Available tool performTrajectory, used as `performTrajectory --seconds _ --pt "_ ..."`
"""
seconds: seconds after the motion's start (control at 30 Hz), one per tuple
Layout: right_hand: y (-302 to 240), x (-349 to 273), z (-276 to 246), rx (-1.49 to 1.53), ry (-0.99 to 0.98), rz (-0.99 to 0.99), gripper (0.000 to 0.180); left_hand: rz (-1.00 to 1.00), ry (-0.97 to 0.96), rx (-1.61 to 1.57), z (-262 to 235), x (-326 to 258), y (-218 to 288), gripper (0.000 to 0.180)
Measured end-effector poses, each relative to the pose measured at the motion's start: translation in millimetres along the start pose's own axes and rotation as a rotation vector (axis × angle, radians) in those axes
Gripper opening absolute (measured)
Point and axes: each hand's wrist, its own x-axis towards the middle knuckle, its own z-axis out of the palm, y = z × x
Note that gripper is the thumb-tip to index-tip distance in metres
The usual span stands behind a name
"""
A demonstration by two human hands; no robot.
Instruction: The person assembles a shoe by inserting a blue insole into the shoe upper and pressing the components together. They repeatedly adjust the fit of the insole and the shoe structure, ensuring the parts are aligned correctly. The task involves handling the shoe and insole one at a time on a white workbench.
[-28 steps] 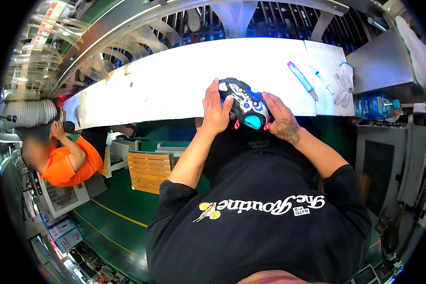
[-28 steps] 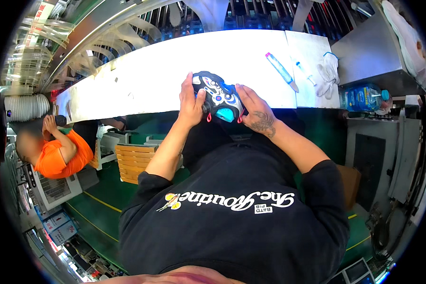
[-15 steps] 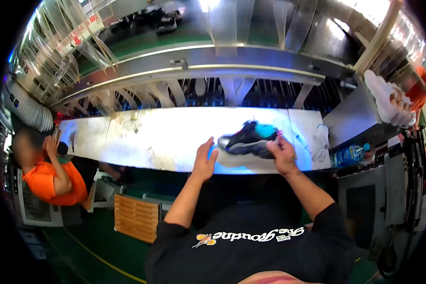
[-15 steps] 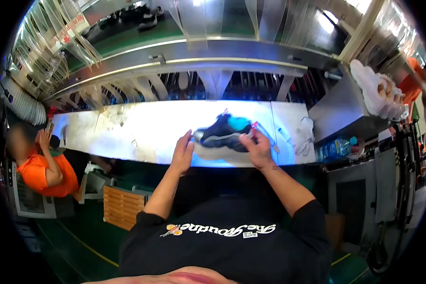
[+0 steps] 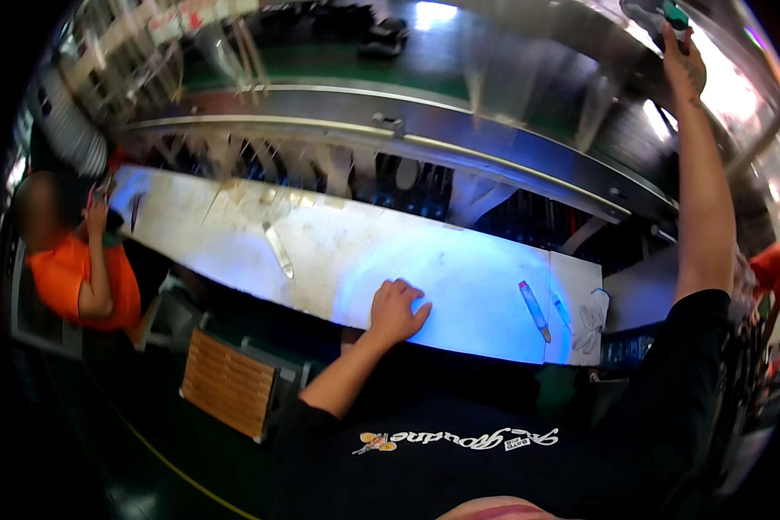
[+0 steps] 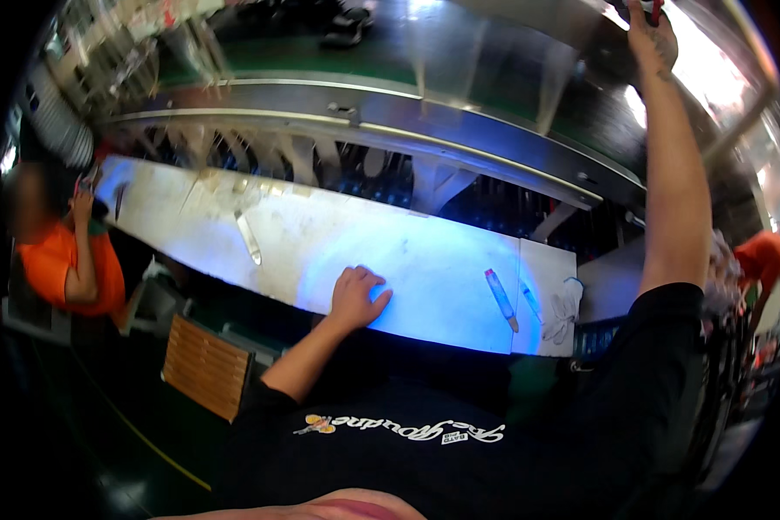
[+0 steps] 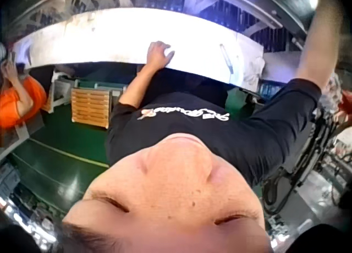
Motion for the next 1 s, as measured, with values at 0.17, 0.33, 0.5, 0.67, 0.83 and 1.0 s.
performTrajectory --seconds 0.17,0.33,0.5,0.67,0.83,1.0 --pt "163 163 43 -0.436 -0.229 -0.529 0.063 0.184 -0.065 -0.114 45 95 22 0.021" --pt "13 33 56 -0.160 -0.290 -0.310 0.088 -0.207 0.044 -0.052 61 216 -18 0.041" --pt "14 16 24 -0.188 0.027 -0.966 0.076 0.012 -0.017 0.095 130 313 -9 0.077" --pt "-1 -3 3 -0.095 -0.004 -0.910 0.072 -0.026 0.112 -0.222 119 310 2 0.089" --pt "20 -19 8 -0.229 0.259 -0.943 0.063 -0.369 0.096 -0.807 52 198 -2 0.089" --pt "-90 -145 80 0.367 -0.141 -0.634 0.058 -0.390 0.323 -1.523 -34 60 -54 0.058"
